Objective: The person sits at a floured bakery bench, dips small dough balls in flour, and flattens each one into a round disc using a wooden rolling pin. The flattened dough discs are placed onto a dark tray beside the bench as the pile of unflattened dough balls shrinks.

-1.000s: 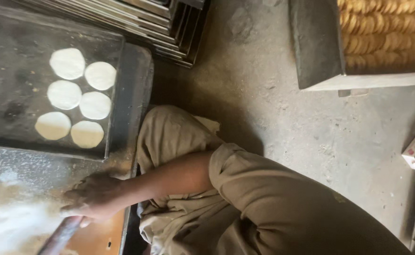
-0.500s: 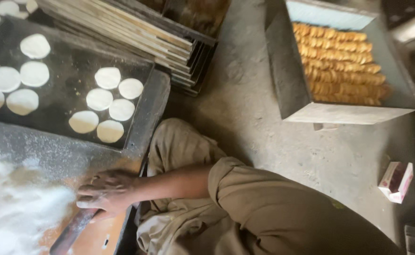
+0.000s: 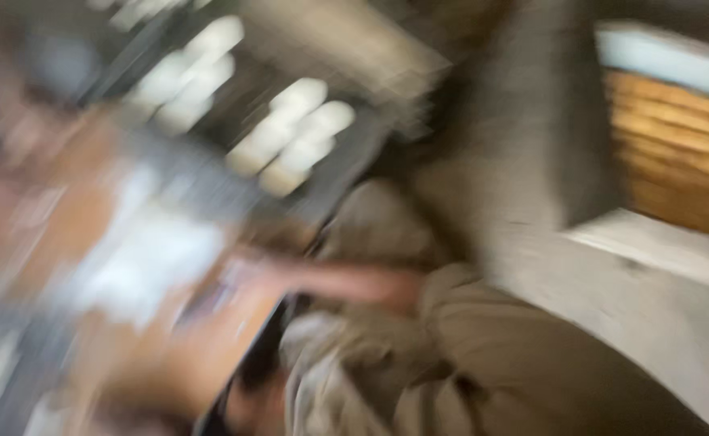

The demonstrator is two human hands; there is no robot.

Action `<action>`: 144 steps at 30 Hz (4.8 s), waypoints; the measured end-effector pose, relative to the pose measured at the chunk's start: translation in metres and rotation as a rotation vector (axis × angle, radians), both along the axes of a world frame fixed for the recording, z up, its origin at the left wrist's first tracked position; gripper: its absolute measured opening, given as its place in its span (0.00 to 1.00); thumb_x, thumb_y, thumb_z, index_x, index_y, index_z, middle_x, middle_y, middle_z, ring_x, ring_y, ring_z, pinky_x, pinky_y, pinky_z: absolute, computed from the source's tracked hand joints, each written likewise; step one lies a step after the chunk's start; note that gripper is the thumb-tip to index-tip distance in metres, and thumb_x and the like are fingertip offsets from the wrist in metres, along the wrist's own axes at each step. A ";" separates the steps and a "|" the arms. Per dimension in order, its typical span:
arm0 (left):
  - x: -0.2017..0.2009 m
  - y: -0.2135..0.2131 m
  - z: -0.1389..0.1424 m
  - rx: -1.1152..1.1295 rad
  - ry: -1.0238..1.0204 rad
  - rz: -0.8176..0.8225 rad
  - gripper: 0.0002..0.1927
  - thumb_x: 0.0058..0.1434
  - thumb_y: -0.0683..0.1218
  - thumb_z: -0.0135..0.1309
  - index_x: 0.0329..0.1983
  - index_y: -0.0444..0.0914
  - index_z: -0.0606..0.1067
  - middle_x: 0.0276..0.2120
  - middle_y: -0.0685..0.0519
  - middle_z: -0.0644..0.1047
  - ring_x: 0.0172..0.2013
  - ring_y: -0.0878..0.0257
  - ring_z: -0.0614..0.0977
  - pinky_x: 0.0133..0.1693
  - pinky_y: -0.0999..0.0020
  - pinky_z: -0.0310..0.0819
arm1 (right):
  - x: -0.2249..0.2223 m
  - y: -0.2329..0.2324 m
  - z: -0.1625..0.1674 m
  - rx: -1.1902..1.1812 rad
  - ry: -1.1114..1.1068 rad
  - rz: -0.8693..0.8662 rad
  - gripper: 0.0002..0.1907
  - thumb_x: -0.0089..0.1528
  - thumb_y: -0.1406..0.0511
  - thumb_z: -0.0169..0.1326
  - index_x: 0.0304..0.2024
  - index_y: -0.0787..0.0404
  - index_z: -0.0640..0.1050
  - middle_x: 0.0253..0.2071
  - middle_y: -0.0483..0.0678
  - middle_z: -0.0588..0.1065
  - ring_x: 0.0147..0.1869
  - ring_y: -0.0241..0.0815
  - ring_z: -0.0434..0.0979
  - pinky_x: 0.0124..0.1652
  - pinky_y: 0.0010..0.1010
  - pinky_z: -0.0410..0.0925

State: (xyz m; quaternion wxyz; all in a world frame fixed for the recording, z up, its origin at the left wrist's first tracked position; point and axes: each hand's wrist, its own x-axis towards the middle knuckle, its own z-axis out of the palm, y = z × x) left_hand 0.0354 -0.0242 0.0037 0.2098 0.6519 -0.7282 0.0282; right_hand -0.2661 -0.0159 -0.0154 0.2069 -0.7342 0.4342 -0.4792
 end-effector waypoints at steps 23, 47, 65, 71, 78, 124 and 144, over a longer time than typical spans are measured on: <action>-0.072 -0.046 0.025 0.268 0.716 -0.105 0.06 0.62 0.42 0.62 0.41 0.35 0.80 0.34 0.47 0.84 0.34 0.57 0.85 0.39 0.66 0.79 | -0.016 -0.007 0.061 0.340 0.616 0.229 0.20 0.57 0.58 0.65 0.48 0.61 0.79 0.45 0.49 0.76 0.45 0.46 0.80 0.42 0.40 0.74; -0.084 0.015 0.023 0.606 -0.401 -0.535 0.27 0.72 0.53 0.39 0.73 0.42 0.59 0.76 0.34 0.50 0.77 0.41 0.49 0.69 0.30 0.38 | -0.002 -0.002 0.067 0.431 0.572 0.259 0.24 0.55 0.51 0.68 0.39 0.63 0.78 0.42 0.52 0.76 0.48 0.52 0.79 0.44 0.45 0.73; -0.101 -0.010 0.015 0.080 0.050 -0.170 0.14 0.56 0.47 0.60 0.47 0.46 0.81 0.55 0.45 0.77 0.57 0.46 0.74 0.58 0.46 0.62 | -0.001 0.004 0.060 0.007 0.461 0.065 0.28 0.43 0.64 0.63 0.47 0.66 0.76 0.46 0.59 0.76 0.48 0.59 0.79 0.47 0.45 0.72; -0.073 -0.004 0.007 0.116 0.176 -0.159 0.11 0.56 0.46 0.62 0.42 0.43 0.80 0.58 0.48 0.77 0.61 0.46 0.74 0.61 0.51 0.67 | -0.001 0.011 0.049 0.437 0.517 0.281 0.22 0.49 0.66 0.65 0.44 0.65 0.75 0.43 0.56 0.75 0.47 0.60 0.77 0.47 0.51 0.70; -0.065 -0.058 0.009 0.066 0.126 0.043 0.14 0.54 0.55 0.67 0.30 0.41 0.78 0.44 0.50 0.80 0.49 0.49 0.76 0.48 0.51 0.68 | 0.024 0.001 0.049 0.226 0.284 0.079 0.20 0.54 0.64 0.65 0.45 0.65 0.75 0.44 0.57 0.74 0.49 0.61 0.76 0.48 0.51 0.69; 0.079 -0.048 -0.034 0.073 -0.350 0.322 0.34 0.73 0.48 0.48 0.76 0.24 0.55 0.74 0.32 0.59 0.76 0.40 0.57 0.76 0.52 0.48 | 0.016 -0.012 0.066 0.589 0.480 0.145 0.18 0.69 0.58 0.56 0.56 0.63 0.73 0.49 0.53 0.73 0.34 0.48 0.75 0.31 0.44 0.70; 0.016 -0.025 -0.003 0.337 0.212 0.278 0.18 0.76 0.44 0.40 0.62 0.41 0.76 0.46 0.44 0.83 0.45 0.49 0.85 0.45 0.56 0.80 | 0.022 -0.007 0.069 0.312 0.548 0.401 0.24 0.50 0.61 0.69 0.46 0.61 0.80 0.41 0.50 0.77 0.46 0.50 0.79 0.48 0.43 0.72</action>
